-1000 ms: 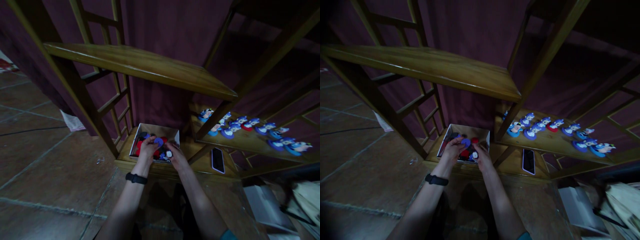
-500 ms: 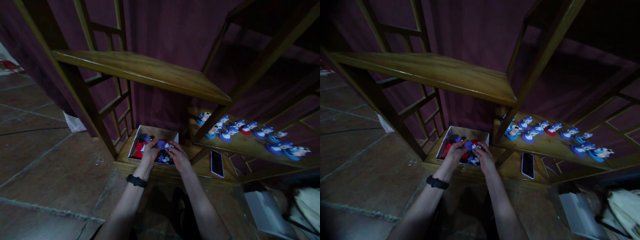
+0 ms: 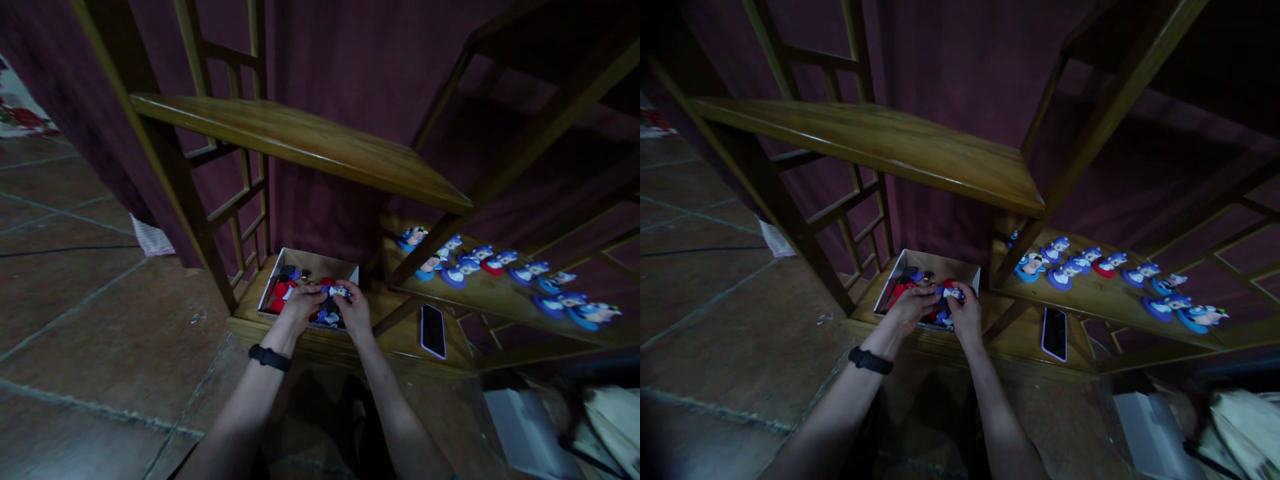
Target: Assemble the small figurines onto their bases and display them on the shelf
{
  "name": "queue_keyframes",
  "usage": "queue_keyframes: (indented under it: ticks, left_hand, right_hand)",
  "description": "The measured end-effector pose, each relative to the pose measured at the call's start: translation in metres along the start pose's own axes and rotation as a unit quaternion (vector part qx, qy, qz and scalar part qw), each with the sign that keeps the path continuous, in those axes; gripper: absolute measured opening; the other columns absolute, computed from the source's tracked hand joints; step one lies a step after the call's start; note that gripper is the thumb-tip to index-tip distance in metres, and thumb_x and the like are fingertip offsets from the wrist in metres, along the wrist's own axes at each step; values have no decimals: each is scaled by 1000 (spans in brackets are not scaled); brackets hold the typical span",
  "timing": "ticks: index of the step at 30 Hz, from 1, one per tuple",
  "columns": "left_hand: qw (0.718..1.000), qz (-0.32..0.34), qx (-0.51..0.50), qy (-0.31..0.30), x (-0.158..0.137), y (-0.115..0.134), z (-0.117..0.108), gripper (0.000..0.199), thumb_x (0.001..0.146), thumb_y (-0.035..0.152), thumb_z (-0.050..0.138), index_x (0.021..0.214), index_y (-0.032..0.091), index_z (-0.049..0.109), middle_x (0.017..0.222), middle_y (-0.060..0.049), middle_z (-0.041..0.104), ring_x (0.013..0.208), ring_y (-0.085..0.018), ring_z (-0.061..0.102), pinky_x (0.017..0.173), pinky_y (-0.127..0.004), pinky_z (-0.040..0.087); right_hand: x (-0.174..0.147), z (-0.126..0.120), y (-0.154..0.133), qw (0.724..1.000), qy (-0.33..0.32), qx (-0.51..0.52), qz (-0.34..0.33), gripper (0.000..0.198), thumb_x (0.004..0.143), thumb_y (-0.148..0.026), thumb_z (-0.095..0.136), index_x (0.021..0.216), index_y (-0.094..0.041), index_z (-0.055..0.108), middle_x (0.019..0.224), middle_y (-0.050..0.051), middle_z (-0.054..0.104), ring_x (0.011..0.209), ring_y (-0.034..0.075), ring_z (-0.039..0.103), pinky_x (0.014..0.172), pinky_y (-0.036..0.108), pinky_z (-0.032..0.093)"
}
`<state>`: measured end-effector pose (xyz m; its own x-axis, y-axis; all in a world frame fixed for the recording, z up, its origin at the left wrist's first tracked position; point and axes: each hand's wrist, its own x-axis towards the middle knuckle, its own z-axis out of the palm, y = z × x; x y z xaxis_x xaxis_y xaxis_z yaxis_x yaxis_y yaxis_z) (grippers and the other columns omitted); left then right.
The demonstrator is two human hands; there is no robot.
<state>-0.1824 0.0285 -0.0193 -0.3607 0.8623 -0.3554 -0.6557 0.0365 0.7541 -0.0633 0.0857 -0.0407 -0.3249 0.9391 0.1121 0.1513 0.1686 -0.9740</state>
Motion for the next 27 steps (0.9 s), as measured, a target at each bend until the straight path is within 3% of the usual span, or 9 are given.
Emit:
queue_keyframes:
  ticks: [7,18,27]
  left_hand:
    - [999,-51,-9,5,5,1,-9,21,51,13,80,65,10,66,61,-7,66,59,-17,62,61,-33,55]
    - [998,-16,44,29,1,5,-4,30,51,30,81,66,10,65,62,-5,66,59,-13,62,61,-27,53]
    - [999,-21,42,2,-1,4,-2,29,47,11,81,73,9,67,65,-5,67,61,-13,62,67,-27,51]
  right_hand:
    - [-1,-1,-2,998,-22,-42,-40,31,71,-23,53,101,-23,61,102,2,64,90,17,59,81,29,46]
    - [-2,-3,-6,999,-38,-17,-32,32,71,-27,55,102,-23,61,97,1,66,81,16,60,75,29,49]
    - [2,-6,-1,999,-19,-27,-27,32,70,-26,55,101,-23,62,94,1,67,78,16,61,73,29,50]
